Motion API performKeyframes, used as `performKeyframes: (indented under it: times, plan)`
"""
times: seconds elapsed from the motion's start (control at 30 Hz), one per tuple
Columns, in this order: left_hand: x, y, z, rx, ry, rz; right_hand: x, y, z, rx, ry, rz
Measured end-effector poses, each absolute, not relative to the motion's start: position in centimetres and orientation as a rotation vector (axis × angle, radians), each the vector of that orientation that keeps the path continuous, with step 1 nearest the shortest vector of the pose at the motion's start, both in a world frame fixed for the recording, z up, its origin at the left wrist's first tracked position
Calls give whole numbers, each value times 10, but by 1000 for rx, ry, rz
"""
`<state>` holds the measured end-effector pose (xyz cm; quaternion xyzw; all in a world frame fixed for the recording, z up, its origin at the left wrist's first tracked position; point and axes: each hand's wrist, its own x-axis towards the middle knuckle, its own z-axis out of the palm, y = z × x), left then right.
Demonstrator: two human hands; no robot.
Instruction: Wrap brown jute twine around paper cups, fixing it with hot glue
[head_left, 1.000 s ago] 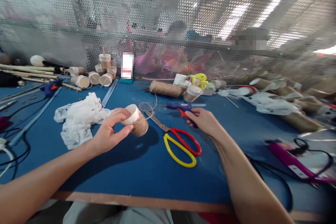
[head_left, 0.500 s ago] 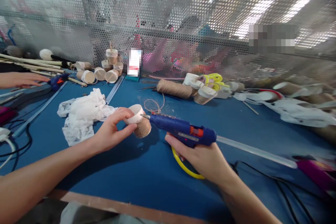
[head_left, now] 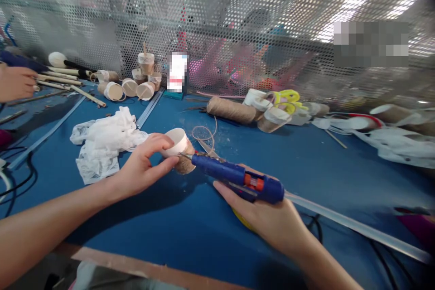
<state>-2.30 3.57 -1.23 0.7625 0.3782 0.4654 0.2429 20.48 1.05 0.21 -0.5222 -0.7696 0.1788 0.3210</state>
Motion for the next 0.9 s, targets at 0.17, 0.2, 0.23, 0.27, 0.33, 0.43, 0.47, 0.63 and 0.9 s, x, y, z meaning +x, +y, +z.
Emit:
performKeyframes:
  times: [0.17,0.2,0.23,0.27,0.33,0.43,0.47,0.63,0.9]
  plan:
    - [-22,35,-13,2079,1057,1278,205,10,0,-1442,-2032,425]
    - [-22,35,-13,2076,1056,1282,205,10,0,-1451,-2023,419]
    - [-22,35,-13,2073,1056,1285,205,10,1,-1454,-2018,414]
    - [-22,35,-13,2068,1055,1288,205,10,2,-1450,-2017,404]
    - [-22,35,-14,2061,1053,1291,205,11,3,-1438,-2033,381]
    - [-22,35,-14,2053,1052,1280,207,11,5,-1414,-2093,370]
    - [-22,35,-14,2049,1049,1275,207,11,5,-1412,-2103,372]
    - [-21,34,-13,2046,1032,1255,205,8,3,-1450,-2020,430]
    - [-21,34,-13,2015,1023,1265,202,10,17,-1449,-2031,438]
